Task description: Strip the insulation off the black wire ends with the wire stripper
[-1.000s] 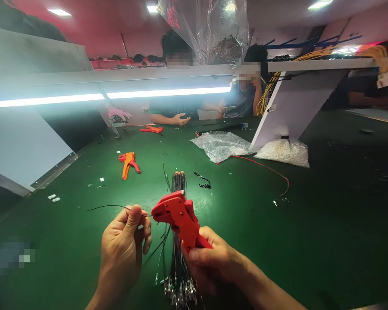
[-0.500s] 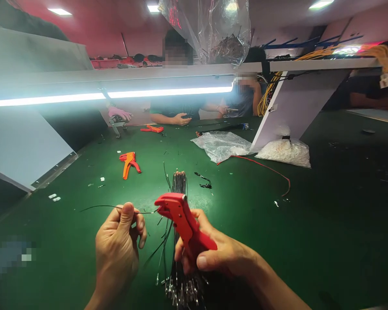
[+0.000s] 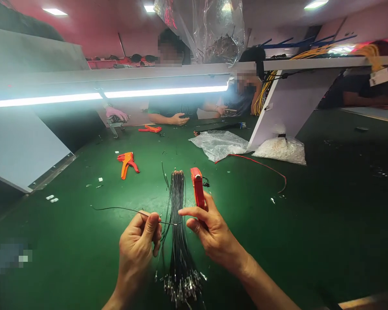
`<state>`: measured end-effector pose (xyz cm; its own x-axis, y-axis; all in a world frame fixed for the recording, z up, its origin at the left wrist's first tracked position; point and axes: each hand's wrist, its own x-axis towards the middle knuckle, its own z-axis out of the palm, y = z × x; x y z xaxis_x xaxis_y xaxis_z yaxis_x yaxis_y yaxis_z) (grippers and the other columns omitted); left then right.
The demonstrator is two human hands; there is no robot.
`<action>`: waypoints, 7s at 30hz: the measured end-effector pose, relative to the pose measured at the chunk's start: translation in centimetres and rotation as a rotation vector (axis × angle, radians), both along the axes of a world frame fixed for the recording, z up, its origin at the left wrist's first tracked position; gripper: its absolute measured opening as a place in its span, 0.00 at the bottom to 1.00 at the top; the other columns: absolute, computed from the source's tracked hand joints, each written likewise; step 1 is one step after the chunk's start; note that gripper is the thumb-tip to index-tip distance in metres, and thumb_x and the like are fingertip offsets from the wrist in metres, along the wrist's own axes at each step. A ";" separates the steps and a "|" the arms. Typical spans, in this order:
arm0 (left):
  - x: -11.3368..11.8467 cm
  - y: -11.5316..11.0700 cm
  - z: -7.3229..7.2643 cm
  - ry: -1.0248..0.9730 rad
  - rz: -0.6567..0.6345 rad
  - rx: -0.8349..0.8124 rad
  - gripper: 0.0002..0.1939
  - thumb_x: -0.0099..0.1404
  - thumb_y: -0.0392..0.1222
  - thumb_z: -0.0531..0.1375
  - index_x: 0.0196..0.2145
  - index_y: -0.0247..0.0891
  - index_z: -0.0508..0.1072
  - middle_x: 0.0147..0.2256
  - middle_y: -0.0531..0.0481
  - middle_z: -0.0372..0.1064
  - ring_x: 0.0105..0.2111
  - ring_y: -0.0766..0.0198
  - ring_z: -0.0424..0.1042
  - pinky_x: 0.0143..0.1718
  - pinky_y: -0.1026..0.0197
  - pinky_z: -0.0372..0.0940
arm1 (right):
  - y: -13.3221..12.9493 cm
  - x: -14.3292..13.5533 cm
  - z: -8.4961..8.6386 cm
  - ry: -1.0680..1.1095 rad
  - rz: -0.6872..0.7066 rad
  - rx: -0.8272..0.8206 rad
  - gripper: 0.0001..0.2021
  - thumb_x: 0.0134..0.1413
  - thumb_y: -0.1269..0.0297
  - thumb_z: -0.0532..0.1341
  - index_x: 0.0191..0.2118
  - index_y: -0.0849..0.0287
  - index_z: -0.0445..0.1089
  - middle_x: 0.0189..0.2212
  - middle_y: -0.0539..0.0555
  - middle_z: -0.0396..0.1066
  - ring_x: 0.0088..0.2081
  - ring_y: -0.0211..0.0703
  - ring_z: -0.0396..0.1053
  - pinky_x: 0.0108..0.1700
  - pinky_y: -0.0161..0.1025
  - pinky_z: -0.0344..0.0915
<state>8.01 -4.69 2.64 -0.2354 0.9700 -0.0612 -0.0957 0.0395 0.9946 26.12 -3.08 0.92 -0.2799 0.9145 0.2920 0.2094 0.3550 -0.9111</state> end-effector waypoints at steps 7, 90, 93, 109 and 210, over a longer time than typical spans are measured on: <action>0.4 -0.1 -0.5 0.022 -0.040 -0.016 0.26 0.59 0.65 0.62 0.23 0.38 0.65 0.17 0.58 0.59 0.14 0.72 0.55 0.13 0.68 0.53 | -0.1 -0.6 0.7 -0.056 -0.083 0.078 0.06 0.62 0.61 0.62 0.39 0.50 0.78 0.51 0.55 0.58 0.47 0.48 0.64 0.50 0.47 0.65; 1.8 -0.6 0.1 0.509 0.298 0.620 0.09 0.68 0.32 0.58 0.29 0.41 0.69 0.21 0.61 0.59 0.18 0.73 0.57 0.19 0.69 0.55 | -0.1 0.9 0.9 0.524 0.505 -0.678 0.19 0.45 0.70 0.64 0.47 0.60 0.66 0.35 0.54 0.73 0.36 0.45 0.72 0.36 0.39 0.69; 1.8 -0.5 0.0 0.572 0.291 0.657 0.09 0.67 0.31 0.58 0.30 0.41 0.68 0.22 0.61 0.60 0.19 0.73 0.58 0.20 0.69 0.56 | 0.0 0.7 0.8 0.528 0.517 -0.671 0.19 0.45 0.68 0.64 0.46 0.62 0.66 0.36 0.56 0.73 0.36 0.46 0.72 0.34 0.39 0.69; 2.0 -0.7 -0.2 0.696 0.288 0.707 0.10 0.67 0.30 0.59 0.29 0.40 0.65 0.22 0.60 0.56 0.20 0.71 0.55 0.22 0.66 0.55 | 0.0 0.4 -0.4 0.539 0.489 -0.630 0.16 0.55 0.58 0.68 0.42 0.64 0.67 0.28 0.51 0.70 0.24 0.34 0.69 0.25 0.30 0.68; 1.9 -0.9 0.7 0.716 0.308 0.717 0.10 0.67 0.29 0.58 0.31 0.41 0.65 0.22 0.61 0.55 0.19 0.72 0.49 0.22 0.65 0.52 | -0.1 -1.2 -0.3 0.627 0.494 -0.748 0.18 0.52 0.51 0.67 0.30 0.63 0.66 0.19 0.45 0.61 0.18 0.30 0.58 0.21 0.29 0.58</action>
